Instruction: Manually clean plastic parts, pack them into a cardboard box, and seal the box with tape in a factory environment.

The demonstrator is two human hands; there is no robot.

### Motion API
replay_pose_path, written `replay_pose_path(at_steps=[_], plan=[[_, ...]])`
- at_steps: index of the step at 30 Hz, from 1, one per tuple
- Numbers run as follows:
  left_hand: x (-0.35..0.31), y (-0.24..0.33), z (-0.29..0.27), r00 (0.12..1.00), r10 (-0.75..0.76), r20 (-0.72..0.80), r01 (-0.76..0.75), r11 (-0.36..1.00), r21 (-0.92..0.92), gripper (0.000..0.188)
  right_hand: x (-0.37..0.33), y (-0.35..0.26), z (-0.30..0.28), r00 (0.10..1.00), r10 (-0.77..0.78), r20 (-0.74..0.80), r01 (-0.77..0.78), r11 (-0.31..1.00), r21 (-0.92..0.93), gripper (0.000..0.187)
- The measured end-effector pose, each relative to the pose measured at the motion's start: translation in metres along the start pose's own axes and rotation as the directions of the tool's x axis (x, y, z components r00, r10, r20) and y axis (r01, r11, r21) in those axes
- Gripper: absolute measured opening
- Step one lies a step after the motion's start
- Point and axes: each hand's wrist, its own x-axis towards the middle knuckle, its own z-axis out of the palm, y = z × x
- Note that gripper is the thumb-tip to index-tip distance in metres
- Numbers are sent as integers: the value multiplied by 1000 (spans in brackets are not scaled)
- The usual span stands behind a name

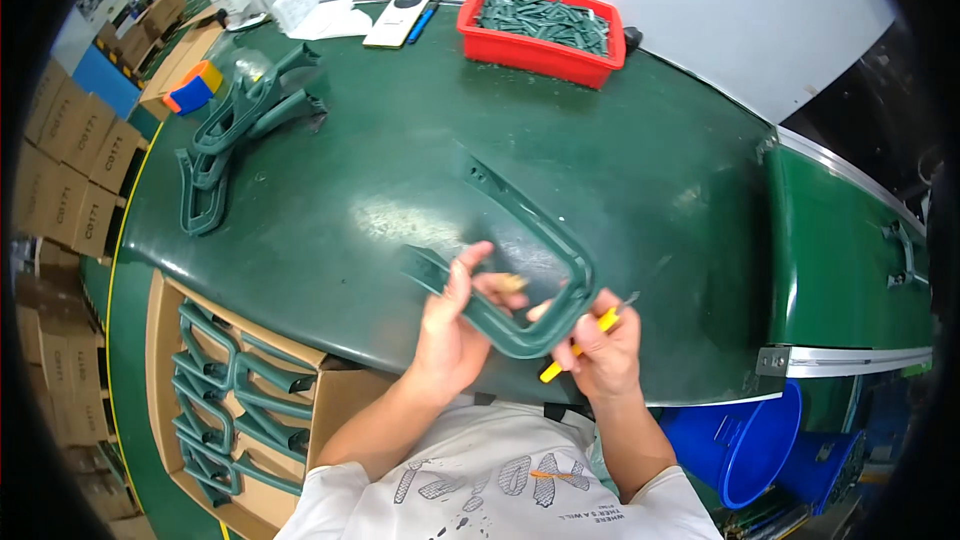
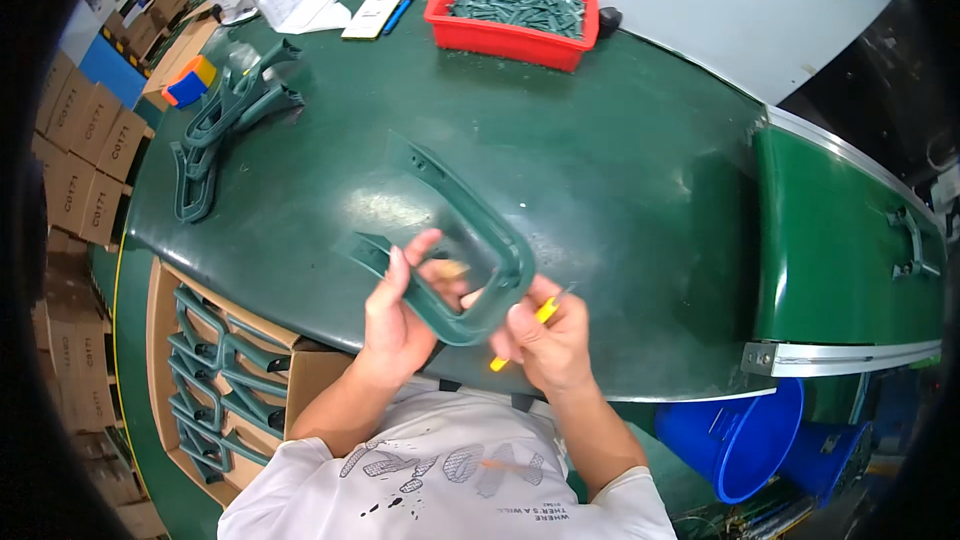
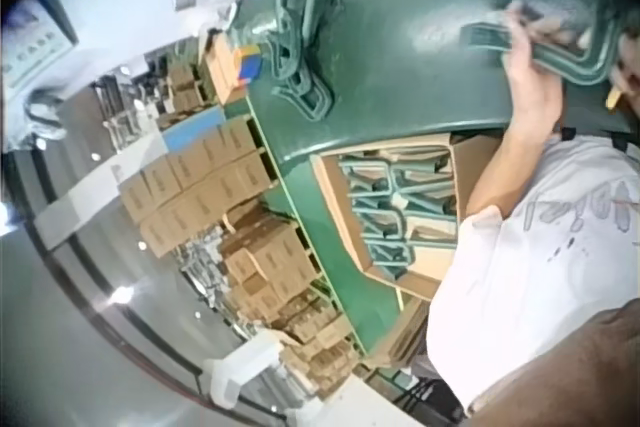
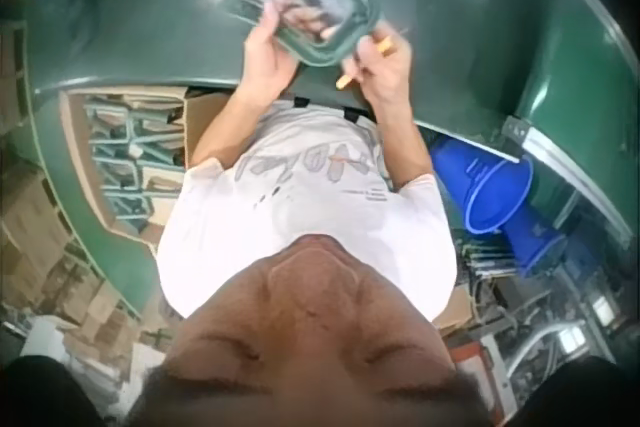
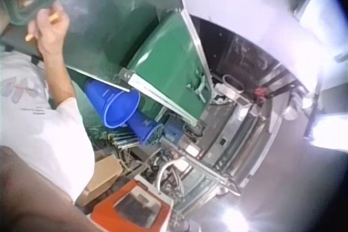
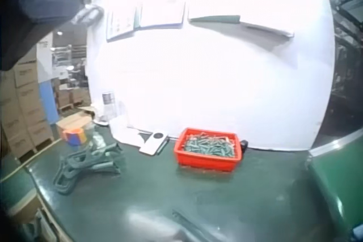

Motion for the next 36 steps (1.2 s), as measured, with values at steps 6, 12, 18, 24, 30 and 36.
replay_pose_path(at_steps=[6, 12, 18, 24, 30, 36], plan=[[-2, 17, -5, 894, 425, -140, -396, 897, 197, 23, 2, 17, -2, 984, -1, -180, -88, 871, -483, 36], [-7, 22, 9, 845, 500, -188, -431, 846, 314, 21, 5, 12, 6, 995, -31, -98, -47, 717, -696, 40], [-9, 25, 16, 804, 580, -128, -507, 783, 362, 18, 21, 26, 13, 977, -133, -168, -24, 713, -701, 37], [-11, 6, 31, 623, 782, 17, -682, 533, 502, 11, 39, 42, 18, 923, -101, -372, -104, 865, -491, 22], [-21, 13, 12, 575, 746, 335, -717, 263, 646, 13, 43, 18, 17, 958, 108, -266, -244, 793, -558, 19], [-18, 15, 1, 451, 581, 677, -821, -26, 570, 21, 40, 15, 7, 858, 466, -216, -514, 781, -356, 18]])
